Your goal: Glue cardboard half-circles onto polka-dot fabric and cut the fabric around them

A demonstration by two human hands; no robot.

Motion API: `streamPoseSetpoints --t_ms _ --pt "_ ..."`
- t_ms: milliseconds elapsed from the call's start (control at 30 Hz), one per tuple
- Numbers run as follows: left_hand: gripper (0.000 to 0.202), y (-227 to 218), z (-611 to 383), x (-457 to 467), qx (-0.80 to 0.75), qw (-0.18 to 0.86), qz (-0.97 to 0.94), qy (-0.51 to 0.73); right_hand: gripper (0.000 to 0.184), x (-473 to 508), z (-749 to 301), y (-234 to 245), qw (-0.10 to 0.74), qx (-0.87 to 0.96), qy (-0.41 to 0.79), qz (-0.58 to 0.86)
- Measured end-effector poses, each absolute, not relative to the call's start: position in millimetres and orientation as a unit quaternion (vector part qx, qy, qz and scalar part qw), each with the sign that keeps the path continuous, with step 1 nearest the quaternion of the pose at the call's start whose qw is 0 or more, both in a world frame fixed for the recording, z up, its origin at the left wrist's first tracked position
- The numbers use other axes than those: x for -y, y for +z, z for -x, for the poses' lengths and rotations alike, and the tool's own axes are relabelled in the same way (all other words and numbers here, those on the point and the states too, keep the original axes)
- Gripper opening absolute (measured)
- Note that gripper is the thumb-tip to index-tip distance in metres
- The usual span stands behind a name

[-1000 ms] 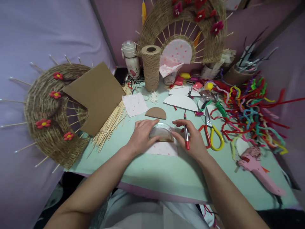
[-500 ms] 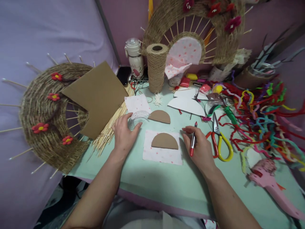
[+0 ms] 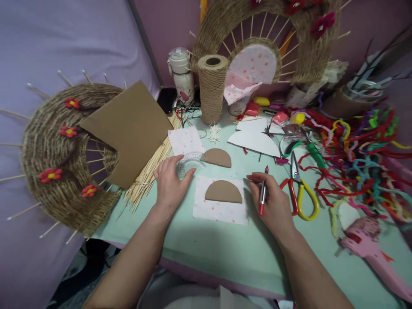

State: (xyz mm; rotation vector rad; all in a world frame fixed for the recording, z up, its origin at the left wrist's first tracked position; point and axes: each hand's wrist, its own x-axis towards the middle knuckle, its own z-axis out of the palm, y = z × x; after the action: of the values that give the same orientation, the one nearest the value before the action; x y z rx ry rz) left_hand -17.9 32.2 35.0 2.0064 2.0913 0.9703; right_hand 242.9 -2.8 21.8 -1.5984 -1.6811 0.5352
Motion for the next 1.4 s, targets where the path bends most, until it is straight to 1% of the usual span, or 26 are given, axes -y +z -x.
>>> streamPoseSetpoints --t_ms 133,200,300,367,433,533,633,700,767,867,933,1033,1067,1167,1267,1333,1400 --pt "0.036 42 5 -22 -0.648 0.083 -0.678 0.338 0.018 3 -242 25 0.395 0.629 0.249 0.622" --pt "0.039 44 -7 -12 -0.62 0.119 -0.681 0.371 0.018 3 -240 29 0.427 0.596 0.305 0.608" --pt "0.034 43 -32 6 -0.573 0.161 -0.69 0.412 0.019 3 -234 35 0.476 0.53 0.42 0.562" --pt "0.035 40 -45 16 -0.554 0.167 -0.694 0.427 0.022 3 -230 40 0.487 0.488 0.491 0.532" --pt "0.035 38 -53 22 -0.547 0.178 -0.696 0.43 0.025 1 -229 44 0.492 0.456 0.536 0.513" --pt "0.038 41 -50 22 -0.55 0.237 -0.684 0.418 0.027 -4 -231 51 0.482 0.453 0.546 0.514" --pt "0.045 53 -37 13 -0.575 0.36 -0.619 0.396 0.027 -9 -236 55 0.427 0.495 0.572 0.495" --pt "0.046 61 -29 5 -0.567 0.447 -0.602 0.34 0.025 -12 -237 55 0.393 0.519 0.595 0.471" --pt "0.042 65 -23 -2 -0.546 0.49 -0.604 0.311 0.023 -12 -235 51 0.391 0.541 0.577 0.471" --pt "0.039 61 -16 -6 -0.579 0.45 -0.585 0.347 0.019 -6 -232 43 0.409 0.583 0.455 0.534" --pt "0.039 54 -15 -6 -0.613 0.421 -0.559 0.366 0.017 2 -232 36 0.397 0.611 0.381 0.569" --pt "0.041 43 -17 -1 -0.633 0.435 -0.524 0.369 0.013 13 -232 28 0.369 0.672 0.32 0.557" --pt "0.041 41 -19 1 -0.638 0.438 -0.517 0.367 0.013 15 -231 26 0.36 0.696 0.304 0.542" --pt "0.04 37 -25 3 -0.65 0.424 -0.529 0.344 0.022 19 -228 23 0.333 0.749 0.274 0.503" --pt "0.04 37 -27 3 -0.649 0.404 -0.568 0.305 0.029 18 -225 21 0.308 0.771 0.258 0.494" --pt "0.04 37 -26 1 -0.649 0.374 -0.6 0.281 0.03 17 -224 19 0.295 0.776 0.254 0.497" --pt "0.038 37 -24 -1 -0.651 0.323 -0.638 0.253 0.031 17 -223 18 0.287 0.777 0.255 0.499"
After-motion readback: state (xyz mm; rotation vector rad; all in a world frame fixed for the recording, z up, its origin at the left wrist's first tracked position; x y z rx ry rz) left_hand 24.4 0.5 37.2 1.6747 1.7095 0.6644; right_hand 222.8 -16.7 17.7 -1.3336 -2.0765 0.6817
